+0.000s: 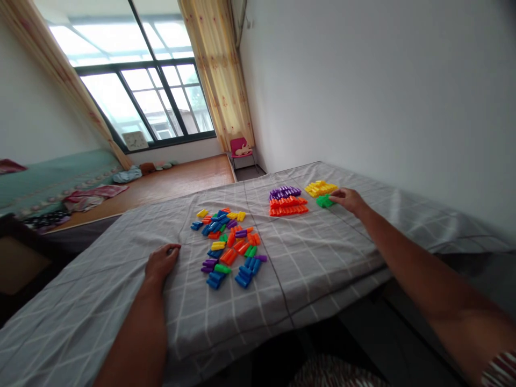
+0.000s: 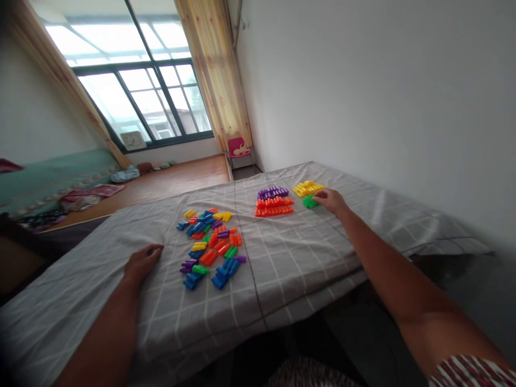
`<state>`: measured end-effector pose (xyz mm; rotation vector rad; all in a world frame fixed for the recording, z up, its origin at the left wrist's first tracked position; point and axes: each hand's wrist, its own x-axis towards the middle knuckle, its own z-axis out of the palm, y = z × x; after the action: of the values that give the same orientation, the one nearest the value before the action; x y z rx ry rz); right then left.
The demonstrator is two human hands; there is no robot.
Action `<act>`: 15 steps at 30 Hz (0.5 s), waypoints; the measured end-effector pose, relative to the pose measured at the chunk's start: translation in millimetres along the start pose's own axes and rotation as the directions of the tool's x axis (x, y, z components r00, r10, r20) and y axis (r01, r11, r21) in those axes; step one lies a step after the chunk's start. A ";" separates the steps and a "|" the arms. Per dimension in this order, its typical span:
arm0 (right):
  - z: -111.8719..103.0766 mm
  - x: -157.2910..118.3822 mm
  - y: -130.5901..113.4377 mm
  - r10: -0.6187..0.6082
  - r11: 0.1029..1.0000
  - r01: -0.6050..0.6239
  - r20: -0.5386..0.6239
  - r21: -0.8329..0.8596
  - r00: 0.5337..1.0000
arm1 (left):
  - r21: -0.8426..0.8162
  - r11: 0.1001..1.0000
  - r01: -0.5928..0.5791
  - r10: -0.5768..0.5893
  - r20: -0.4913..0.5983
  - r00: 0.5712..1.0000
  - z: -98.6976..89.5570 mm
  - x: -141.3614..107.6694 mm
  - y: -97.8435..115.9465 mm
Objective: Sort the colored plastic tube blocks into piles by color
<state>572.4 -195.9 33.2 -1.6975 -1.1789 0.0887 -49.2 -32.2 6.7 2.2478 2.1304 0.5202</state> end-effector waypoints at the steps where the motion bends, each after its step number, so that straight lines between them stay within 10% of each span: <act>1: -11.9 -3.0 9.0 0.013 1.000 -0.013 -0.007 -0.025 1.000 | 0.004 1.000 0.000 0.000 0.000 1.000 0.1 0.5 -0.1; 15: -7.1 10.4 51.6 0.066 0.889 -0.070 -0.025 -0.452 0.997 | 0.026 1.000 0.004 -0.004 0.004 1.000 -2.6 -2.3 3.2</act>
<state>615.4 -193.0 2.1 -2.1461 -1.1947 -0.1658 -46.8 -35.2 9.3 2.2551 2.1516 0.4905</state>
